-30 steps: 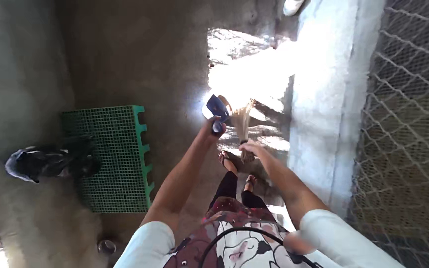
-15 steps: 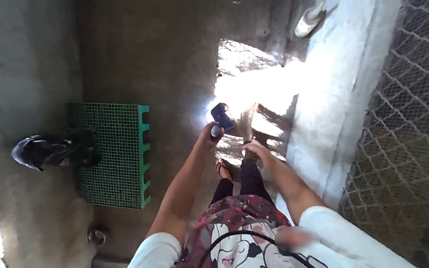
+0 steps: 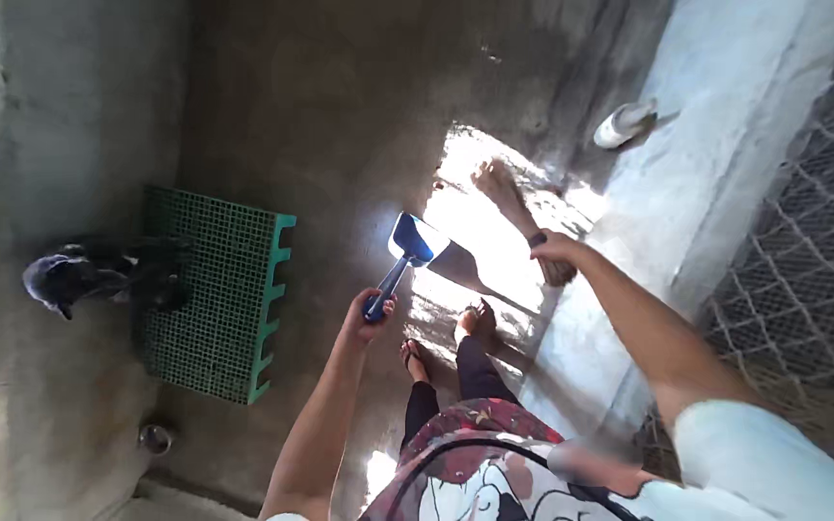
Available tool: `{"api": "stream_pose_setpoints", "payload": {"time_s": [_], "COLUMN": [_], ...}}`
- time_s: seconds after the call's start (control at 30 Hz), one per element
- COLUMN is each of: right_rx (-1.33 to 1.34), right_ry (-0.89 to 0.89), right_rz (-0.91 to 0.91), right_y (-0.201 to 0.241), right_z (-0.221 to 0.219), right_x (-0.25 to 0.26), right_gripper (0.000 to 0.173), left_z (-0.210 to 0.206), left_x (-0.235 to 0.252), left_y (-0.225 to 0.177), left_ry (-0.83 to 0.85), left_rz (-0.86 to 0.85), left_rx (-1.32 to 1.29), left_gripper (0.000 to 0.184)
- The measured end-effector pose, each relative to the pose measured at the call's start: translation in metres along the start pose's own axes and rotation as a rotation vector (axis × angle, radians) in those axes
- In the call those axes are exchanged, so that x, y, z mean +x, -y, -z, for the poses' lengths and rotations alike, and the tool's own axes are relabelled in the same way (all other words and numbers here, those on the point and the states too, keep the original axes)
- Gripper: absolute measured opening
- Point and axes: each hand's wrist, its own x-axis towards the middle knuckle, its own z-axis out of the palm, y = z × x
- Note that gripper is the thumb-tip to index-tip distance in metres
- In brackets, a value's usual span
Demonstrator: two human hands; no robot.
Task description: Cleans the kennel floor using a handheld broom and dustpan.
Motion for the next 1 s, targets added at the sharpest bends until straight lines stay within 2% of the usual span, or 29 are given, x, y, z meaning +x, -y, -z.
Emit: {"api": "stream_pose_setpoints", "payload": {"time_s": [0.1,0.17,0.2,0.27,0.33,0.4,0.5,0.6,0.7,0.77,0.87,0.93,1.0], "right_rx": [0.199,0.269,0.255,0.134,-0.022,-0.073,-0.001,0.096,0.218,0.232,0.107,0.156,0.285], "right_ry": [-0.057,0.000,0.048,0.172,0.323,0.401,0.396,0.268,0.124,0.157,0.328,0.373,0.322], "right_rz": [-0.056,-0.075,-0.075,-0.070,-0.087,-0.097,-0.085,-0.121,-0.141,-0.158,-0.154,-0.143,-0.178], "right_y": [0.048,0.069,0.070,0.060,0.050,0.046,0.055,0.061,0.057,0.060,0.076,0.068,0.041], "right_z": [0.002,-0.032,-0.060,-0.117,-0.141,-0.128,-0.055,-0.018,-0.051,-0.091,-0.138,-0.128,-0.094], "right_x": [0.076,0.104,0.109,0.101,0.060,0.013,-0.045,-0.036,0.032,0.055,0.026,-0.009,-0.046], "right_gripper": [0.069,0.063,0.067,0.085,0.090,0.086,0.066,0.068,0.079,0.080,0.072,0.064,0.065], "left_z": [-0.045,-0.073,-0.089,-0.116,-0.137,-0.151,-0.155,-0.152,-0.143,-0.142,-0.139,-0.133,-0.128], "left_x": [0.021,0.041,0.050,0.064,0.073,0.079,0.081,0.078,0.079,0.078,0.070,0.061,0.050], "left_y": [-0.025,-0.041,-0.049,-0.061,-0.063,-0.063,-0.061,-0.065,-0.067,-0.063,-0.057,-0.052,-0.043], "left_ry": [-0.035,-0.026,-0.025,-0.031,-0.050,-0.055,-0.056,-0.048,-0.021,-0.029,-0.020,-0.012,-0.013], "left_rz": [-0.036,-0.079,-0.108,-0.153,-0.173,-0.170,-0.164,-0.132,-0.103,-0.102,-0.090,-0.049,0.023], "left_rx": [-0.052,-0.053,-0.037,-0.008,-0.002,0.012,0.047,0.076,0.103,0.136,0.181,0.218,0.304], "left_gripper": [0.027,0.027,0.026,0.020,0.013,0.009,0.007,0.006,0.010,0.011,0.014,0.016,0.014]}}
